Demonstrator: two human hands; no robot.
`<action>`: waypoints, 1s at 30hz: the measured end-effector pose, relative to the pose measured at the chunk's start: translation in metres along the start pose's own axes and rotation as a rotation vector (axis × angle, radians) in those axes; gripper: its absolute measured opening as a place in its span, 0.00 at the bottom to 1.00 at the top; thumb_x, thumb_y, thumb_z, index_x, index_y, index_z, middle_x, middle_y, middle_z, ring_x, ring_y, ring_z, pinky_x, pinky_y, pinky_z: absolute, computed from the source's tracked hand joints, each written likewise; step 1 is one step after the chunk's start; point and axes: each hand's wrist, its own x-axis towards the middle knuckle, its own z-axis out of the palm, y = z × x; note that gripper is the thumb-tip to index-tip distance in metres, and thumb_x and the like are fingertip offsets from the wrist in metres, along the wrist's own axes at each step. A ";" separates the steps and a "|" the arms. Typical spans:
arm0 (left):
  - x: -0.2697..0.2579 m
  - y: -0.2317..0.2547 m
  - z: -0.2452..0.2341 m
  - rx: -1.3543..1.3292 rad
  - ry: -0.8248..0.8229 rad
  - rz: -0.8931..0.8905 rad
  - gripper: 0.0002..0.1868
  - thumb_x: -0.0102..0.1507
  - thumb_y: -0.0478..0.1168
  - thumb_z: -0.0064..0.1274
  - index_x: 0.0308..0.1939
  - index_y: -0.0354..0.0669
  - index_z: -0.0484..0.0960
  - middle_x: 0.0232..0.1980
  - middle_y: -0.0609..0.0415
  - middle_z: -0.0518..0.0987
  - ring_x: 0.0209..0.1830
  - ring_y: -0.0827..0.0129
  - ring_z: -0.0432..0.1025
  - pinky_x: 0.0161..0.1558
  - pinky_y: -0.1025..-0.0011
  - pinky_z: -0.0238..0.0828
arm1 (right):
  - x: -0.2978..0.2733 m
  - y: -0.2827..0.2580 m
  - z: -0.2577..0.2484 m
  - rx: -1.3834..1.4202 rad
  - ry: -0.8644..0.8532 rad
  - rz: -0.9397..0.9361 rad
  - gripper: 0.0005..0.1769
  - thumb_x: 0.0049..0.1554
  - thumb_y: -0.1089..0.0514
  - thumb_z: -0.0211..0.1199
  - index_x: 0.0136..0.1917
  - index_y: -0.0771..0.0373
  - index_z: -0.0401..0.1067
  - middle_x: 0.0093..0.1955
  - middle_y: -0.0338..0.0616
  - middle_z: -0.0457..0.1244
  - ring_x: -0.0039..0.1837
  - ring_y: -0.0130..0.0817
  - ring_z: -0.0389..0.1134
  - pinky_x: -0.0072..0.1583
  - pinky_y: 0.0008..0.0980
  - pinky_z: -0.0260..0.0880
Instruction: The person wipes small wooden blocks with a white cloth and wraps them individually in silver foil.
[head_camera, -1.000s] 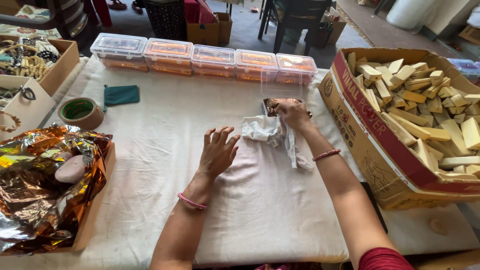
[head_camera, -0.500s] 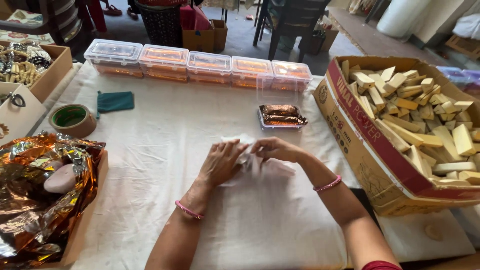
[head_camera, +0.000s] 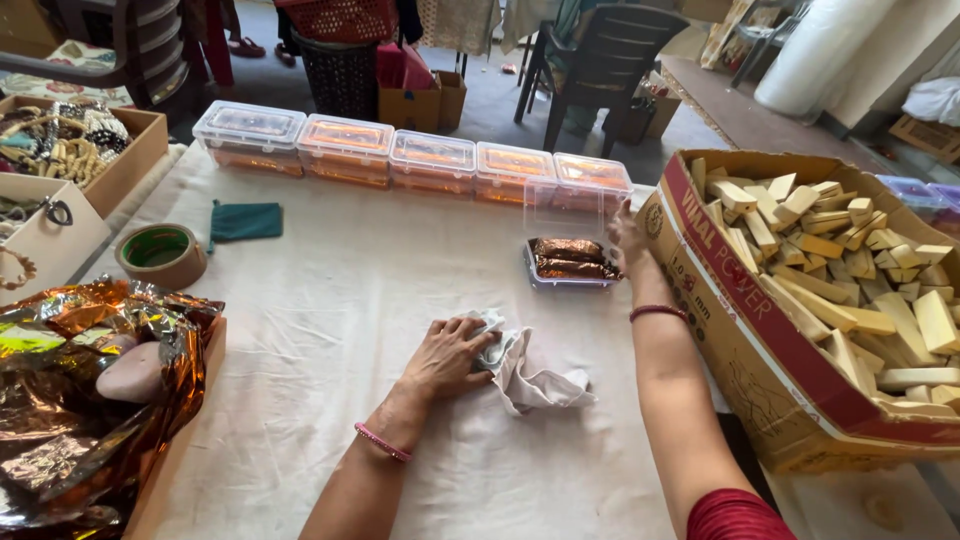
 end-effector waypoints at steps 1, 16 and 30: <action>0.000 0.000 0.000 -0.003 -0.007 -0.004 0.36 0.57 0.63 0.58 0.67 0.57 0.74 0.70 0.51 0.68 0.70 0.58 0.60 0.67 0.56 0.52 | 0.008 0.002 -0.002 -0.001 -0.001 0.009 0.44 0.66 0.24 0.38 0.82 0.54 0.48 0.79 0.54 0.52 0.80 0.49 0.50 0.77 0.60 0.41; 0.000 0.002 -0.002 0.012 0.009 -0.011 0.37 0.56 0.65 0.59 0.67 0.58 0.74 0.70 0.51 0.69 0.70 0.57 0.60 0.67 0.54 0.53 | -0.005 0.053 0.002 -1.477 0.272 -0.348 0.23 0.71 0.44 0.50 0.54 0.59 0.80 0.50 0.51 0.75 0.54 0.41 0.78 0.56 0.42 0.76; 0.002 0.000 0.001 -0.007 -0.019 -0.027 0.38 0.56 0.66 0.59 0.66 0.57 0.75 0.70 0.51 0.69 0.71 0.58 0.60 0.68 0.55 0.53 | 0.038 0.035 -0.016 -0.278 -0.054 -0.181 0.57 0.52 0.17 0.44 0.83 0.50 0.42 0.84 0.54 0.40 0.82 0.54 0.40 0.76 0.62 0.42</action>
